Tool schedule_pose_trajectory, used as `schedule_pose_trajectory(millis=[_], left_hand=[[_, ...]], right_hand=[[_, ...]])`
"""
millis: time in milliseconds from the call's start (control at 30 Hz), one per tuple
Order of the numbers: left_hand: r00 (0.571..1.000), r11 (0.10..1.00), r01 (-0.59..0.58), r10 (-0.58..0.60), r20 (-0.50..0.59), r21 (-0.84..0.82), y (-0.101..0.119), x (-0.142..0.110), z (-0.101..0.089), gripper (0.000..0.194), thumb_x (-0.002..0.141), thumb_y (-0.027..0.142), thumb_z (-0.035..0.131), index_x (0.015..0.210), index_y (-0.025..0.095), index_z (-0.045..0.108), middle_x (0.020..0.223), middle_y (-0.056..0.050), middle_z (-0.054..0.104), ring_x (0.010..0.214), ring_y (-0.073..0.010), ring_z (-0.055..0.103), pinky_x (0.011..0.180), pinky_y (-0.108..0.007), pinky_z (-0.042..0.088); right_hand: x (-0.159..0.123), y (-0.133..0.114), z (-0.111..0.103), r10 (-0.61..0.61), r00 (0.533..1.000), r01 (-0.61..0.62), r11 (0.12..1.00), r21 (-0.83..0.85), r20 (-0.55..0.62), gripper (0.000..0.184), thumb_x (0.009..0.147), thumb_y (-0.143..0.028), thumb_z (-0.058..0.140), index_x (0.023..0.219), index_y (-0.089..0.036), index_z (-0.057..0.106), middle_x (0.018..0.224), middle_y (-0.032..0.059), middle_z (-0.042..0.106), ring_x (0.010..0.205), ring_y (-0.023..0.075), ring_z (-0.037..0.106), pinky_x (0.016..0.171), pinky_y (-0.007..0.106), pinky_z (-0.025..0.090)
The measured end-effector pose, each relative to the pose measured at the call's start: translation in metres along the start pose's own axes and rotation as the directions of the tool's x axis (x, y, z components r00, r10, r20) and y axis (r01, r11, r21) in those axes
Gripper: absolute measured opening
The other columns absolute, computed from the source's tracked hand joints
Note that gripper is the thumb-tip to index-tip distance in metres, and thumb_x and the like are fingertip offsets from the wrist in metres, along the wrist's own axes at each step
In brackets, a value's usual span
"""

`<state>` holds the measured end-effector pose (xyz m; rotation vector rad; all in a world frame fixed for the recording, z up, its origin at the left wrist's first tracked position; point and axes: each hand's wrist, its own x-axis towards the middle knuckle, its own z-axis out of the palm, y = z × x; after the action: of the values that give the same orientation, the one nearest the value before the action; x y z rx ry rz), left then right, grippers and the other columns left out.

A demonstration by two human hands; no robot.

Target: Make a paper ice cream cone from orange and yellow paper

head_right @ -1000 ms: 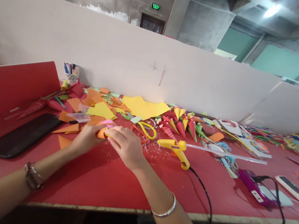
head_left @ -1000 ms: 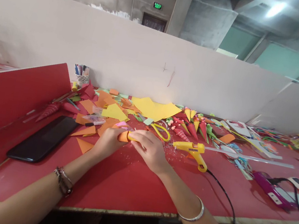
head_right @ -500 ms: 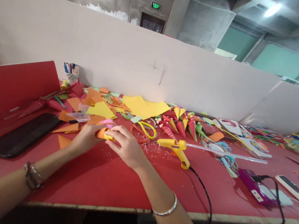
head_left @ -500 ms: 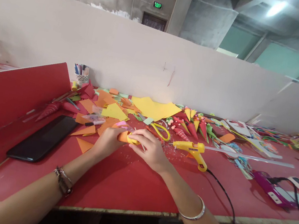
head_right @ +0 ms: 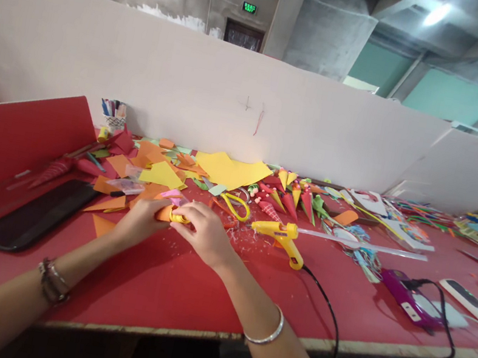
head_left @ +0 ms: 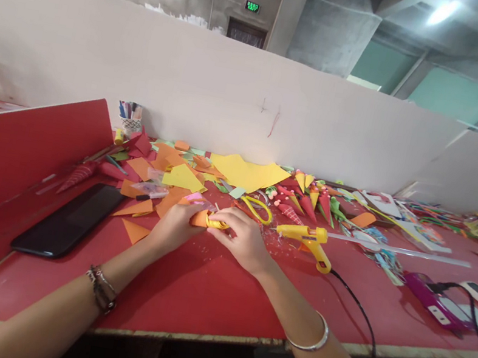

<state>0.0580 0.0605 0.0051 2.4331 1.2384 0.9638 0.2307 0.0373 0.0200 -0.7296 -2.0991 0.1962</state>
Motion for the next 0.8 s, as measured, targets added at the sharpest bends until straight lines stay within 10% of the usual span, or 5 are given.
schedule_pose_trajectory(millis=[433,800], left_hand=[[0.986,0.986,-0.085,0.105,0.133,-0.145,0.001,0.000,-0.004,0.028,0.081,0.026,0.042,0.107,0.017,0.044,0.104,-0.007,0.054,0.093,-0.0185,0.050,0.081,-0.031,0.040],[0.994,0.990,-0.037,0.050,0.097,-0.133,0.002,0.004,-0.008,0.013,0.079,0.028,0.047,0.081,0.015,0.051,0.072,0.002,0.053,0.064,-0.0109,0.047,0.061,-0.020,0.037]], right_hand=[[0.001,0.002,-0.009,0.000,1.000,0.001,1.000,-0.018,0.023,0.016,0.080,-0.017,0.049,0.092,-0.023,0.057,0.097,0.0027,0.050,0.091,0.0127,0.053,0.081,0.029,0.047],[0.001,-0.001,-0.010,-0.081,0.995,0.078,0.995,0.058,0.053,0.022,0.081,-0.011,0.046,0.098,-0.021,0.058,0.107,0.0056,0.046,0.102,0.0127,0.050,0.088,0.028,0.045]])
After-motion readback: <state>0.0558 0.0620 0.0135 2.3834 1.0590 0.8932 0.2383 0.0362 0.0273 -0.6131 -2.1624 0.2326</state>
